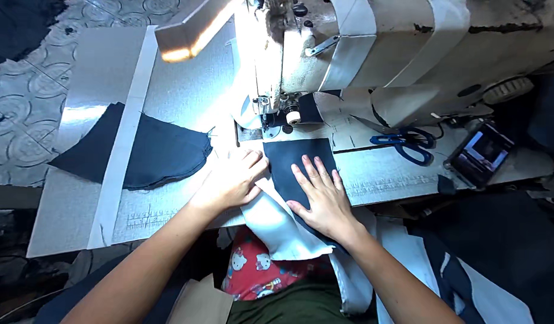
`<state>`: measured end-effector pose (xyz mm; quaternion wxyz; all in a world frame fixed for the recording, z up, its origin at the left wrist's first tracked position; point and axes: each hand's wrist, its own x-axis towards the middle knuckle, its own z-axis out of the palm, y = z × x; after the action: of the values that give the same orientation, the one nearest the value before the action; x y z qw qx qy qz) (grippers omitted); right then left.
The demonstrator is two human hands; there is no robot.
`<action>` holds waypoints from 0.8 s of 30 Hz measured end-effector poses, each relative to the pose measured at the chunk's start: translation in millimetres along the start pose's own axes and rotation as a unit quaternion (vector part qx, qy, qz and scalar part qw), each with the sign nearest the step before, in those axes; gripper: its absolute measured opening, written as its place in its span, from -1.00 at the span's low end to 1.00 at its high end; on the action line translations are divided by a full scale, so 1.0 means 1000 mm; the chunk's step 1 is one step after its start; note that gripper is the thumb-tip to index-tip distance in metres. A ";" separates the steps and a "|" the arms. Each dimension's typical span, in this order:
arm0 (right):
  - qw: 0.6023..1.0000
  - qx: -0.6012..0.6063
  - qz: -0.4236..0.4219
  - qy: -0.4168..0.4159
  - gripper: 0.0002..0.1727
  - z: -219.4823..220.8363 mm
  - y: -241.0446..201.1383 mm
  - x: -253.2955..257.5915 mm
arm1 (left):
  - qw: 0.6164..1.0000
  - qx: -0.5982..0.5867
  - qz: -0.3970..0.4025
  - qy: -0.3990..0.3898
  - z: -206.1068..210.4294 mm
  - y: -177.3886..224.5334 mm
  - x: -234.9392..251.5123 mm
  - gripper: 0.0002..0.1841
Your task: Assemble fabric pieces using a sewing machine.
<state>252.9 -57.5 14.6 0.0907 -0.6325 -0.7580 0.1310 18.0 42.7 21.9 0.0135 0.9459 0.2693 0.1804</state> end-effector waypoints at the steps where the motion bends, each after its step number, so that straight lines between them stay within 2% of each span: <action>1: 1.000 -0.001 0.001 -0.003 -0.12 0.000 0.000 0.000 | 1.000 -0.014 -0.015 -0.007 0.004 -0.001 -0.002 -0.42; 6: 1.000 -0.012 -0.002 -0.003 -0.10 -0.001 0.000 0.000 | 0.998 -0.016 -0.051 -0.020 0.012 0.002 -0.007 -0.42; 12: 1.000 -0.004 0.004 -0.003 -0.06 -0.002 -0.002 -0.001 | 0.999 -0.004 -0.039 0.003 0.016 0.002 -0.009 -0.41; 24: 1.000 -0.007 0.005 0.001 -0.05 -0.001 -0.003 0.002 | 0.998 -0.005 -0.054 -0.017 0.017 -0.001 -0.008 -0.35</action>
<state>250.6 -56.1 16.7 0.0863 -0.6370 -0.7556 0.1256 17.0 40.3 3.5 0.0328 0.9329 0.3189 0.1643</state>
